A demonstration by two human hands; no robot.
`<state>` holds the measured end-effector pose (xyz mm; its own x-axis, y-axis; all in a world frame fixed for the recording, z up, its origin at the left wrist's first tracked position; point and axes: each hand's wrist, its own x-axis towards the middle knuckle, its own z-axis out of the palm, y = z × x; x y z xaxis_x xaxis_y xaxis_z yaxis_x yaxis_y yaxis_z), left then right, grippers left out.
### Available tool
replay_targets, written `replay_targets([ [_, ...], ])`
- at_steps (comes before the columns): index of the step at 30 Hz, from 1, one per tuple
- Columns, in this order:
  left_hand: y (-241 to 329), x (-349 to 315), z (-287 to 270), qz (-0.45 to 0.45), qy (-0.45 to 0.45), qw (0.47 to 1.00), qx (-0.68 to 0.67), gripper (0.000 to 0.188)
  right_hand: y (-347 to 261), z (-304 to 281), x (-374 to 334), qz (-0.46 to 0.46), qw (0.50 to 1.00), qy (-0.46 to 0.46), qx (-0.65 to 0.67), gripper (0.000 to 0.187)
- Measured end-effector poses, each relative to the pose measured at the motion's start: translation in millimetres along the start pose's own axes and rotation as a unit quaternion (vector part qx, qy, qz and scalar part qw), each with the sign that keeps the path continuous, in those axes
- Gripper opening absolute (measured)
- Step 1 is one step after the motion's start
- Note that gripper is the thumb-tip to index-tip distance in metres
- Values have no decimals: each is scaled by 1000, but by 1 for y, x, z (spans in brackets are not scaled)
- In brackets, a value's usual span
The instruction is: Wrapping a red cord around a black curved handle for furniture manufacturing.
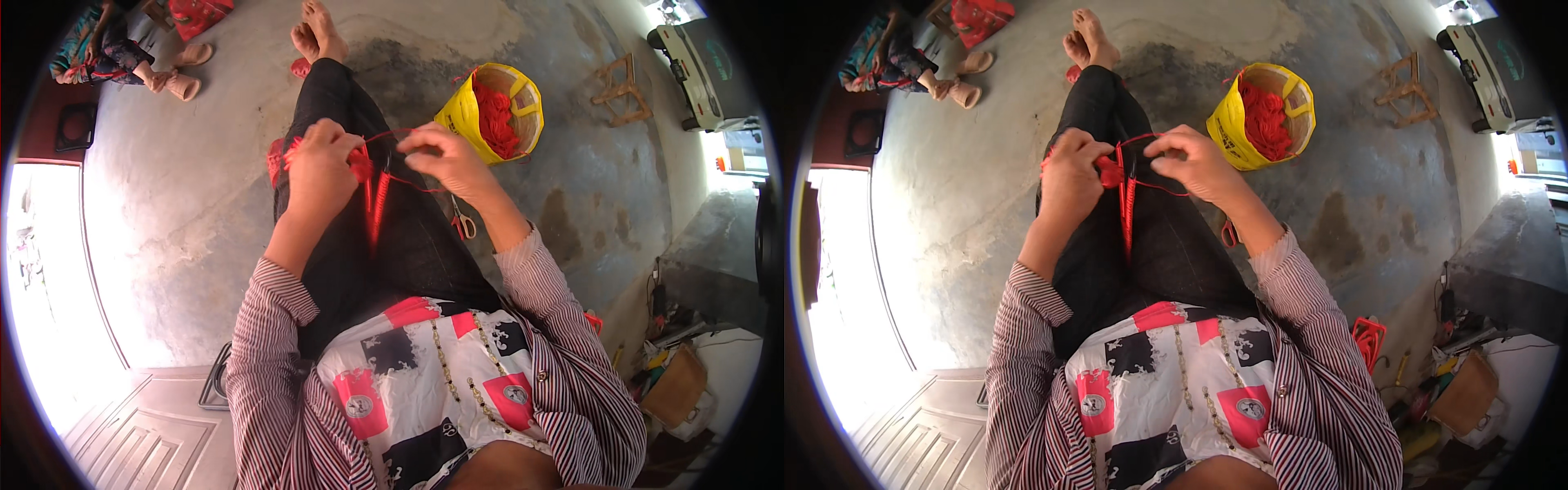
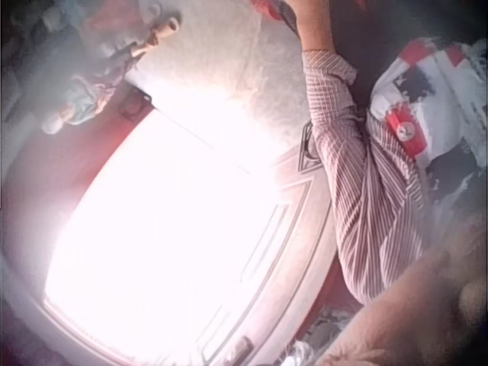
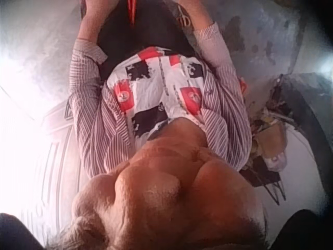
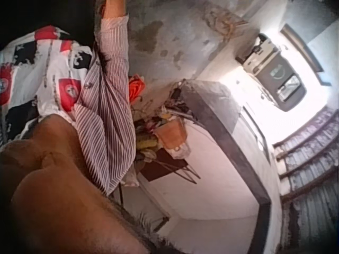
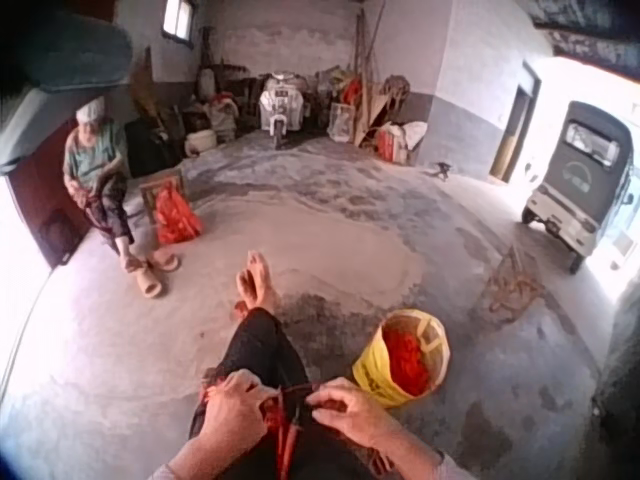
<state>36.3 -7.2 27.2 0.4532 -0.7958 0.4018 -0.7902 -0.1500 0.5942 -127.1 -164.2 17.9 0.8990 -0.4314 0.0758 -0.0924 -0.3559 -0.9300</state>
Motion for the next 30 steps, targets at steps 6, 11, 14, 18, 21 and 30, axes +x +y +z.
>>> replay_targets([
  [6,17,-1,18,-65,-47,996,-47,31,9,12,0,-63,980,25,-189,29],
  [11,24,-22,8,-78,-38,983,-164,28,-3,-56,-54,18,957,167,237,25],
  [14,24,-34,15,-179,-92,936,-287,25,-14,-107,-98,-8,888,174,425,19],
  [18,22,-38,28,-198,-96,919,-326,21,16,-149,-146,-27,802,266,534,14],
  [21,19,-40,32,-194,-99,922,-321,23,28,-134,-137,41,783,245,570,16],
  [30,24,-37,33,-232,-101,897,-363,24,13,16,-34,97,925,66,361,24],
])
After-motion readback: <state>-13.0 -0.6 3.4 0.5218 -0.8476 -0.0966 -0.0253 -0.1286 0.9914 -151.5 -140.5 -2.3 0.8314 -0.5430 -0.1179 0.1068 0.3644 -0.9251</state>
